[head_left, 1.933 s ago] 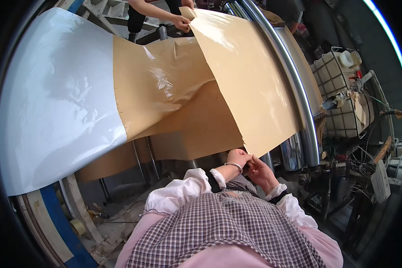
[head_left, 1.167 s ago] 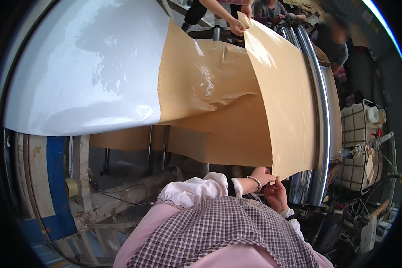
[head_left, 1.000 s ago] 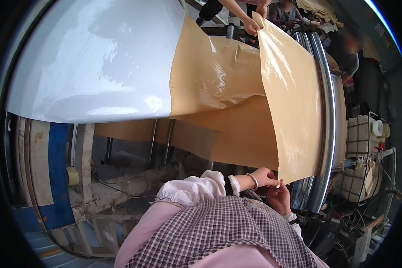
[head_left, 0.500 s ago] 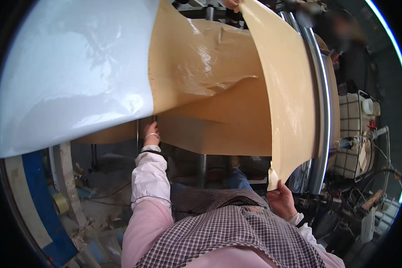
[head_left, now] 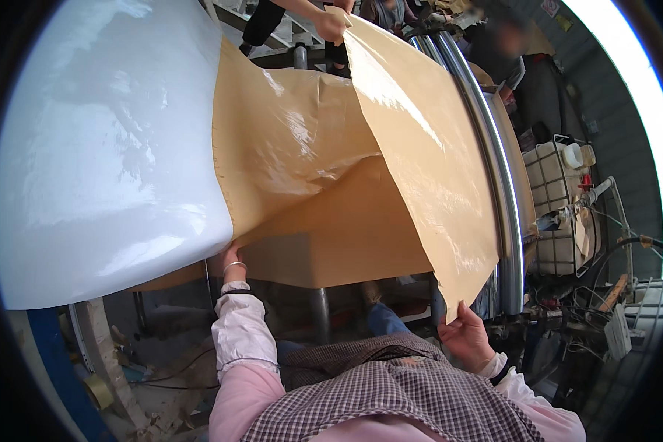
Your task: The person guides a laminated sheet along an industrial roller machine, takes a small blade from a coworker, and slices across the sheet. The person then removes the cut piece and holds the sheet flat over the rollers.
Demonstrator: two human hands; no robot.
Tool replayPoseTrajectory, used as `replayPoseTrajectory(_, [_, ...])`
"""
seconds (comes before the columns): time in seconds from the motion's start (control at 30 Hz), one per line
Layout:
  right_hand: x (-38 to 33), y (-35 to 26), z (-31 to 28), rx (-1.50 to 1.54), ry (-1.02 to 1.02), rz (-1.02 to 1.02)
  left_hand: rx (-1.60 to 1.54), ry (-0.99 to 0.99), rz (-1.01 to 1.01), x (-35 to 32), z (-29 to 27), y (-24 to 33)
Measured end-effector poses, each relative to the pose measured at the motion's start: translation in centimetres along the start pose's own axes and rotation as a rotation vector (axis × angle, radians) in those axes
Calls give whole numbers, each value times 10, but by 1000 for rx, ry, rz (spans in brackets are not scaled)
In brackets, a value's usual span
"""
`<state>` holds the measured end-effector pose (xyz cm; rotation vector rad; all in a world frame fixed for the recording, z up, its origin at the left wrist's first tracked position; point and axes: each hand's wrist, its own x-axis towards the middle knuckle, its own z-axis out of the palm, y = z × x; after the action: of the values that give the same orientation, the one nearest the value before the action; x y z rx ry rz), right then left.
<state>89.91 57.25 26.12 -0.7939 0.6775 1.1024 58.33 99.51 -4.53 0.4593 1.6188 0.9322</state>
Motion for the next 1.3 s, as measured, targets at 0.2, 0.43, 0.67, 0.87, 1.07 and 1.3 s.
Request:
replayPoseTrajectory(0.2, [-8, -15, 9, 10, -63, -41, -35, -117, 94, -73, -6, -20])
replayPoseTrajectory(0.43, [-10, -33, 26, 52, -189, -73, -108, -271, 255, -138, 15, -23])
replayPoseTrajectory(0.67, [-20, -44, 33, 62, -177, -43, -138, -335, 297, -221, 55, -5])
replayPoseTrajectory(0.87, [-29, -38, 28, 27, -221, 186, -131, -400, 305, -273, 80, 10])
replayPoseTrajectory(1.07, [-34, -27, 20, -54, -226, 247, -83, -411, 386, -299, 81, 14])
replayPoseTrajectory(1.3, [-34, -21, 22, -117, -305, 350, -48, -373, 435, -295, 74, 2])
